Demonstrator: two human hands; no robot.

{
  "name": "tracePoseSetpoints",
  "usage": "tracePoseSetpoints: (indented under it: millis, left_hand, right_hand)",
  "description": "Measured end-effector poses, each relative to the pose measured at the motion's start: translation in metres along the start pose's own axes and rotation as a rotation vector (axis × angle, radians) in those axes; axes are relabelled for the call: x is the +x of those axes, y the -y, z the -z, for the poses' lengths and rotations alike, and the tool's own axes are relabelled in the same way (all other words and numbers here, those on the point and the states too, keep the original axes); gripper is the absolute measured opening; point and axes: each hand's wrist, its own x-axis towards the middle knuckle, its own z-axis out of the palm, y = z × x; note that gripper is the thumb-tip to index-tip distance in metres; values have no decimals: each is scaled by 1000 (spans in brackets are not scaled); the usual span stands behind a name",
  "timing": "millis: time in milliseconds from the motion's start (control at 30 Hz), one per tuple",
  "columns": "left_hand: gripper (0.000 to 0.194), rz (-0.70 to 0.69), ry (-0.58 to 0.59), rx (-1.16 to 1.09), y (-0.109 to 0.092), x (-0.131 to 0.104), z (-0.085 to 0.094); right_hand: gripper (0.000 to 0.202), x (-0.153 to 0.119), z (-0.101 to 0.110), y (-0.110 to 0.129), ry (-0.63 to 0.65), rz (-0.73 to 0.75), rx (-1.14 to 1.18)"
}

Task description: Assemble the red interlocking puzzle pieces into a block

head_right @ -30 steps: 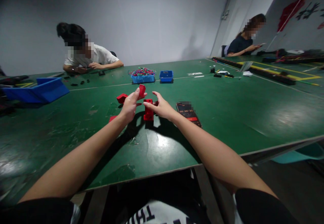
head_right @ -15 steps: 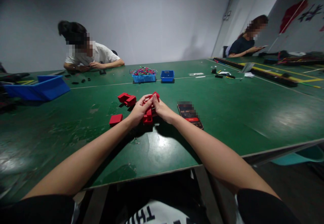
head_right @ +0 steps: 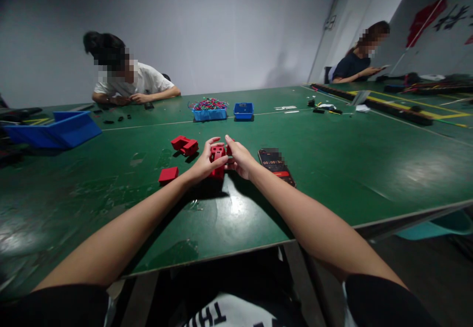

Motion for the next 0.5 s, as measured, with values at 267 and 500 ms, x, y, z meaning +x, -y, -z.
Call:
tracePoseSetpoints:
  millis: [267, 500]
  left_hand:
    - [127, 22, 335, -6, -8, -4, 16]
    - [119, -65, 305, 180, -1, -2, 19]
  right_hand:
    - [45, 1, 2, 2, -8, 10, -61]
    - [51, 3, 6, 5, -116, 160, -146]
